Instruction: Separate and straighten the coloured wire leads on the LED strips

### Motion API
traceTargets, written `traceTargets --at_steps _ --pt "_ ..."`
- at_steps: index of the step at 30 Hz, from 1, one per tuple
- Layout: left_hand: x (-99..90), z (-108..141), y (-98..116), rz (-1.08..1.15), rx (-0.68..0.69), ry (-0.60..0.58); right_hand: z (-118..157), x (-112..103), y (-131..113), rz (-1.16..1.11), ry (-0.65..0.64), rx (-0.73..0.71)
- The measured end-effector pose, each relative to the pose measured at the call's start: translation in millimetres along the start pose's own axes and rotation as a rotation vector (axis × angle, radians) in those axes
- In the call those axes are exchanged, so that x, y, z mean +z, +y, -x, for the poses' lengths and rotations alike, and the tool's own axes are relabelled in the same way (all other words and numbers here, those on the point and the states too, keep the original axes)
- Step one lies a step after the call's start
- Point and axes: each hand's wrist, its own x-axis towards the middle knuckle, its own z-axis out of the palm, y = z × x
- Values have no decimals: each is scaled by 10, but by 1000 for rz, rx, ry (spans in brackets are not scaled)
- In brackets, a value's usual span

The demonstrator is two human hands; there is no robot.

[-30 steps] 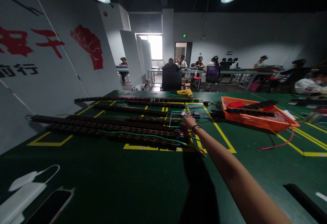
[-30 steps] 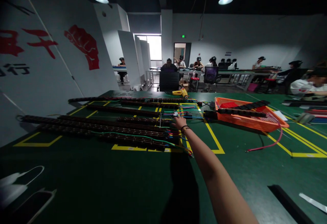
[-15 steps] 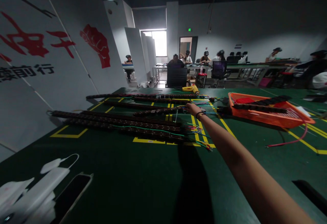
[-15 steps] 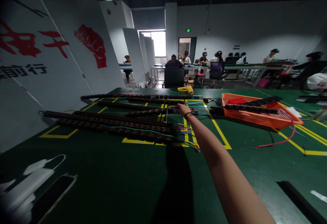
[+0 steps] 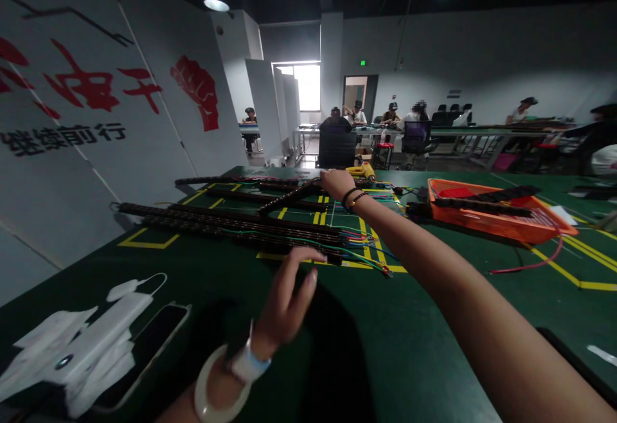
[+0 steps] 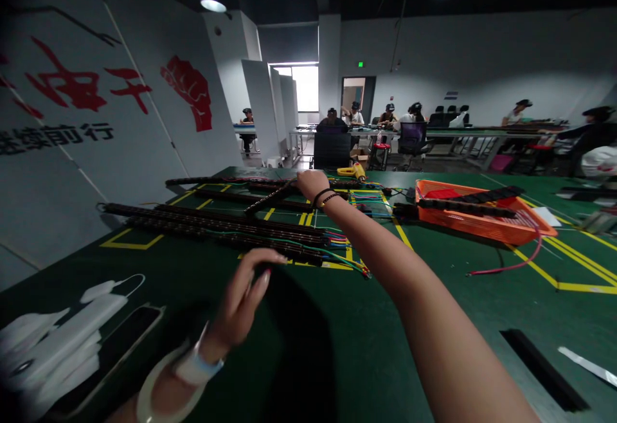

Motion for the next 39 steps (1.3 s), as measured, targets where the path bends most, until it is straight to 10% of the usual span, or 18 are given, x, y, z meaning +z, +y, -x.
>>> traceTargets --at_steps 5,12,23,28,34,39 --pt "253 -336 197 268 -252 -322 236 -144 -278 35 47 0" --pt "392 -841 291 458 -119 -200 822 -193 -506 43 143 -36" --pt "-13 116 122 381 -96 -360 2049 -29 -387 -256 157 92" --pt "-435 517 -246 267 -261 -46 2592 259 -468 -428 54 110" --pt "-565 686 -563 301 -335 45 2854 475 -547 -501 -106 109" --pt "-517 862 -641 210 -475 -135 2958 627 -462 -520 -178 58"
